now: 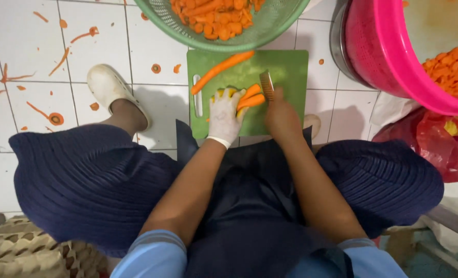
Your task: Slicing carrots into small, wavy-edged pieces using a manual cutter on a green cutting board while sitting on the floor.
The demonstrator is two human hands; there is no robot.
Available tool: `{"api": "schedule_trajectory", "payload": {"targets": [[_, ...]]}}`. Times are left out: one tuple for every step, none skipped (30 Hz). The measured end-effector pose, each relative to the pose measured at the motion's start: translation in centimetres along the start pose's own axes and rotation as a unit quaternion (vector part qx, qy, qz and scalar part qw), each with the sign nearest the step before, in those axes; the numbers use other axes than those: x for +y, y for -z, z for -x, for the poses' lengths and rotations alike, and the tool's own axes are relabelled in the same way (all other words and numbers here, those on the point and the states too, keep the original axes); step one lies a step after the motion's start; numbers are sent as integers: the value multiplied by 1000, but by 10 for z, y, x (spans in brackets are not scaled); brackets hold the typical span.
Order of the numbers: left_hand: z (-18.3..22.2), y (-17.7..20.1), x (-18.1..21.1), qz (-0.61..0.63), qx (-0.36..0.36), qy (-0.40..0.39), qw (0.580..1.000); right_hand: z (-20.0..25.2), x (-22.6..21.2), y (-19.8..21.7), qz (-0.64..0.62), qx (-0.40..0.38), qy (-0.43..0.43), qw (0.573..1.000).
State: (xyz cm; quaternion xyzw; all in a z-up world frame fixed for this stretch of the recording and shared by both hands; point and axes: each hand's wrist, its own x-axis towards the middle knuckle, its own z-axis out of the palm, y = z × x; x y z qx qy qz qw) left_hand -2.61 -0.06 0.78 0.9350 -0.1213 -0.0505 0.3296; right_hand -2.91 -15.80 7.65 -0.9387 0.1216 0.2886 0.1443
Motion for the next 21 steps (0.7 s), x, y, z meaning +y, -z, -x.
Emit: {"api": "schedule_trajectory", "payload": {"targets": [[-3,0,0,-1,-1,-1,1000,-4,4,0,-1,10,0,1000],[4,0,0,0,-8,4,1000,-2,10,-4,0,13,-3,1000],[7,0,-1,2,-13,8,1000,2,9,-6,1,6,-5,1000],[4,-1,-2,1,-10,4,1000,3,7,-5,18,13,5,1000],[2,-1,-2,0,-6,-1,1000,4,6,-4,36,19,15,999],[3,-1,-2,2,-5,0,1000,3,7,-6,38,19,14,999],[3,0,-1,2,-8,1,1000,1,7,-7,30,19,15,999],[4,1,-1,1,-11,3,1000,0,7,-10,21,17,17,1000],[2,2,-2,1,-12,4,1000,0,2,-5,21,16,17,1000],[2,1,-3,1,-13,2,1000,3,-1,-2,29,13,16,999],[2,0,-3,0,-13,0,1000,5,-5,1,36,10,15,999],[2,0,-2,2,-14,2,1000,6,-7,1,39,8,14,999],[2,0,-1,-1,-11,-2,1000,8,-9,2,53,5,13,999],[1,1,-2,-6,-8,-5,1000,8,-13,2,66,2,13,998],[1,-1,-3,-4,-8,-2,1000,7,-13,3,68,0,14,998],[1,-3,-4,-6,-8,-5,1000,6,-14,3,71,-12,7,997],[1,-4,-5,-7,-9,-8,1000,5,-15,3,75,-24,0,997],[1,-5,-6,-7,-10,-5,1000,4,-17,6,75,-27,1,997],[1,-6,-7,-5,-9,-9,1000,2,-19,9,74,-42,-2,996],[0,-7,-8,-4,-7,-14,1000,1,-22,12,73,-58,-5,996],[2,-6,-8,-4,-7,-12,1000,-2,-24,14,73,-59,-3,996]]}}
